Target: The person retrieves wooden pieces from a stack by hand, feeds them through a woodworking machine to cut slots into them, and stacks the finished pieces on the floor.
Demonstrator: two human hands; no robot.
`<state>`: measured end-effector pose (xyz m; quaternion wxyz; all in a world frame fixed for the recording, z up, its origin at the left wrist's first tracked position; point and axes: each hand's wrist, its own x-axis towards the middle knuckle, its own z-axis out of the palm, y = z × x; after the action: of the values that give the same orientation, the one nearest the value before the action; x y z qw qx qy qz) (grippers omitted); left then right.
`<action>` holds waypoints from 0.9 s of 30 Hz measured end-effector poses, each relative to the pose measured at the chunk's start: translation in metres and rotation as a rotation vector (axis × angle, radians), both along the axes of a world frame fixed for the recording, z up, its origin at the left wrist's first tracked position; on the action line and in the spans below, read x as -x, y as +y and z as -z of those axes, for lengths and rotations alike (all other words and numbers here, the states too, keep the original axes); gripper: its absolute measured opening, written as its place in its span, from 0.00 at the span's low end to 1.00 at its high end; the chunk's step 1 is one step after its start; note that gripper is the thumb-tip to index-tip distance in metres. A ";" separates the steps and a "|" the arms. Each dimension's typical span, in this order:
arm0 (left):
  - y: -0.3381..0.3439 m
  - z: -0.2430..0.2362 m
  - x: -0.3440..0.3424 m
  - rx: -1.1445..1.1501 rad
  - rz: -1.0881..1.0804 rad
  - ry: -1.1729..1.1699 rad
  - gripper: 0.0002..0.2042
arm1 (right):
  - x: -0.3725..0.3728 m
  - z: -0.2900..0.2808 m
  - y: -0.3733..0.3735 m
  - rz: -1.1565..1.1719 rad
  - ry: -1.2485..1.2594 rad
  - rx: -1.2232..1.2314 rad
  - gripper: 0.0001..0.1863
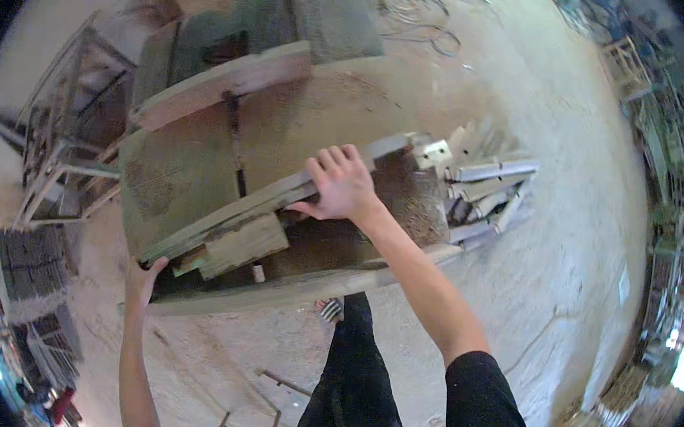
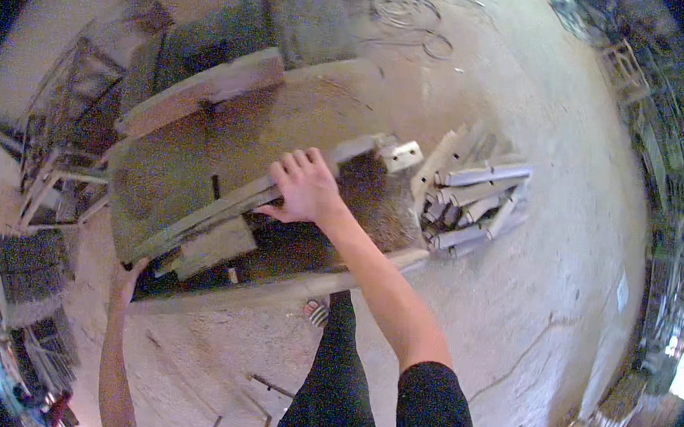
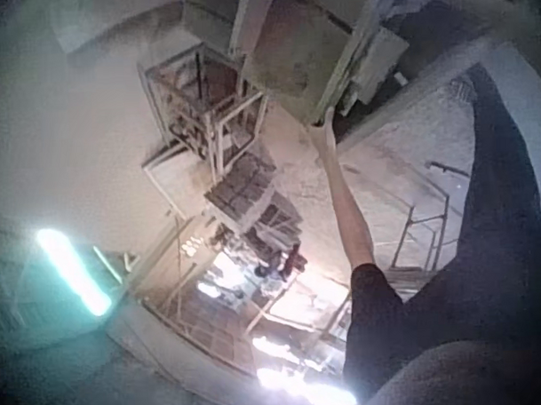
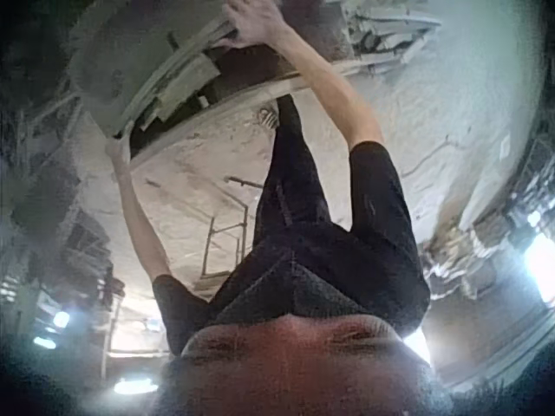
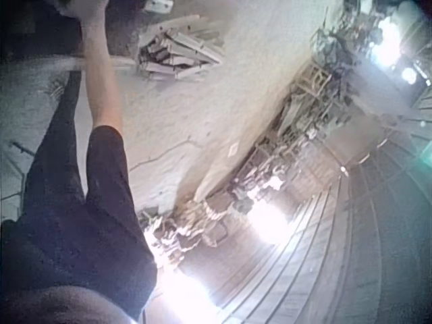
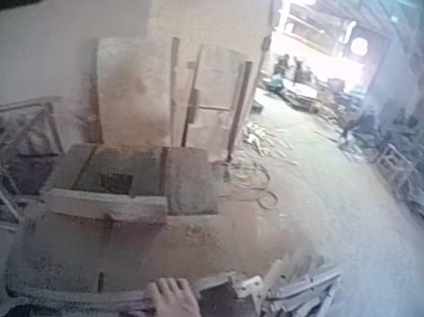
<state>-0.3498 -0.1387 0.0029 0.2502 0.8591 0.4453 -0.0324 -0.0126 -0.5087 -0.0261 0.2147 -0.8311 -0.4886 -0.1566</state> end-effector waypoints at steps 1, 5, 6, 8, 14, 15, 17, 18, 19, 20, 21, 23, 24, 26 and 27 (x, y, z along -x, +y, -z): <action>0.012 0.001 0.010 0.000 0.021 0.010 0.39 | 0.003 -0.001 0.005 -0.027 -0.010 -0.051 0.37; 0.014 0.002 0.008 0.009 0.032 0.044 0.38 | -0.001 0.003 0.003 -0.035 -0.025 -0.076 0.38; 0.009 0.001 0.001 -0.003 0.013 0.095 0.38 | -0.003 0.005 0.000 -0.021 -0.021 -0.068 0.38; 0.021 0.007 0.010 -0.032 0.012 0.089 0.37 | -0.002 0.007 0.003 -0.035 -0.027 -0.079 0.39; 0.025 0.004 0.010 0.003 0.006 0.112 0.33 | 0.000 0.010 0.003 -0.029 -0.012 -0.081 0.38; 0.023 0.002 0.009 0.012 -0.016 0.149 0.32 | 0.000 0.010 0.003 -0.028 -0.018 -0.079 0.38; 0.017 0.000 0.007 0.025 0.017 0.078 0.32 | 0.000 0.009 0.003 -0.031 -0.015 -0.085 0.38; 0.013 -0.002 0.007 0.040 0.052 0.006 0.31 | 0.000 0.008 0.002 -0.032 -0.014 -0.090 0.38; 0.011 -0.003 0.005 0.038 0.048 0.006 0.31 | 0.000 0.008 0.001 -0.036 -0.014 -0.091 0.38; 0.001 -0.007 -0.007 0.007 0.017 0.110 0.31 | -0.002 0.009 -0.003 -0.032 -0.019 -0.085 0.38; -0.003 -0.012 -0.013 -0.031 -0.017 0.214 0.30 | -0.003 0.008 -0.004 -0.029 -0.025 -0.086 0.38; -0.002 -0.010 -0.008 0.018 -0.001 0.089 0.30 | -0.004 0.006 -0.003 -0.040 0.014 -0.058 0.38; -0.001 -0.008 -0.004 0.065 0.018 -0.035 0.30 | -0.003 0.004 -0.001 -0.049 0.055 -0.030 0.39; 0.011 -0.008 0.007 0.066 -0.017 -0.028 0.30 | 0.005 -0.004 0.004 -0.044 0.080 -0.033 0.39; 0.020 -0.005 0.016 0.142 0.001 -0.081 0.31 | 0.012 -0.011 0.012 -0.040 0.104 -0.042 0.40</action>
<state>-0.3657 -0.1187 0.0079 0.3284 0.8400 0.4309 -0.0291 -0.0242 -0.4969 -0.0155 0.2604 -0.8234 -0.4900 -0.1191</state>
